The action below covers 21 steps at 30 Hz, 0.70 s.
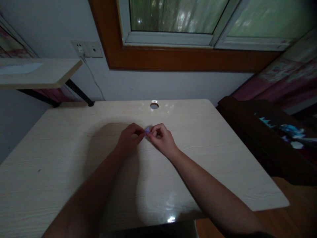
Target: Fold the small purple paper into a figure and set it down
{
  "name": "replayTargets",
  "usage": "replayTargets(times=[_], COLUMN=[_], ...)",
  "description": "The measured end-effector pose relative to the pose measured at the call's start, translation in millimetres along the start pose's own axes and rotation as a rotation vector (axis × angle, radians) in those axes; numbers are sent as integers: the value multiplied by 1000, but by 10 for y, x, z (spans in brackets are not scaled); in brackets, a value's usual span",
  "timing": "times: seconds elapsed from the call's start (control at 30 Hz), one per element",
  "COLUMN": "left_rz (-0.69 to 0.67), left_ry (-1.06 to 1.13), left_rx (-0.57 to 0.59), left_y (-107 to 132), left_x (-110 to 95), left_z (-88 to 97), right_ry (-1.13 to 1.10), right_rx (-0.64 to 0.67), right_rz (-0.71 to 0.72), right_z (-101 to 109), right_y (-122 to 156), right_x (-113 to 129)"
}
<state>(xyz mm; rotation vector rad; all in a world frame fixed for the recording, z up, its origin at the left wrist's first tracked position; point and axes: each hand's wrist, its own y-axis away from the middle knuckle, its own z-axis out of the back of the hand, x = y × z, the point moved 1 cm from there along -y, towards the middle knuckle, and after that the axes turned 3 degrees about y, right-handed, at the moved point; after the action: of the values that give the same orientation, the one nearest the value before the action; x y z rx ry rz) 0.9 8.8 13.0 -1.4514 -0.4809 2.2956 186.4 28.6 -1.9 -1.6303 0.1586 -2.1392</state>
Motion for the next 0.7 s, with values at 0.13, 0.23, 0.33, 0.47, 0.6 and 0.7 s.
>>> replayTargets(times=[0.13,0.23,0.33,0.47,0.6,0.7], left_rz=[0,-5,-25,-11,39,106], left_ry=[31,45,24,-11,40,107], left_rx=[2,15,36,34,30,18], left_y=[-12,-12,-12,-14,-13,-11], left_x=[-1,12,21,42,69,76], left_z=[11,4,-2,8,10,1], right_ry=[16,33,51,45,0,-81], right_rx=[-19,-16,-15,-24,-27,-32], right_rz=[15,25,33,30,14,15], right_z=[6,12,17,14,0,-15], right_y=[-12,-11,-8,-7,-11,-16], right_x=[9,22,23,18,19,17])
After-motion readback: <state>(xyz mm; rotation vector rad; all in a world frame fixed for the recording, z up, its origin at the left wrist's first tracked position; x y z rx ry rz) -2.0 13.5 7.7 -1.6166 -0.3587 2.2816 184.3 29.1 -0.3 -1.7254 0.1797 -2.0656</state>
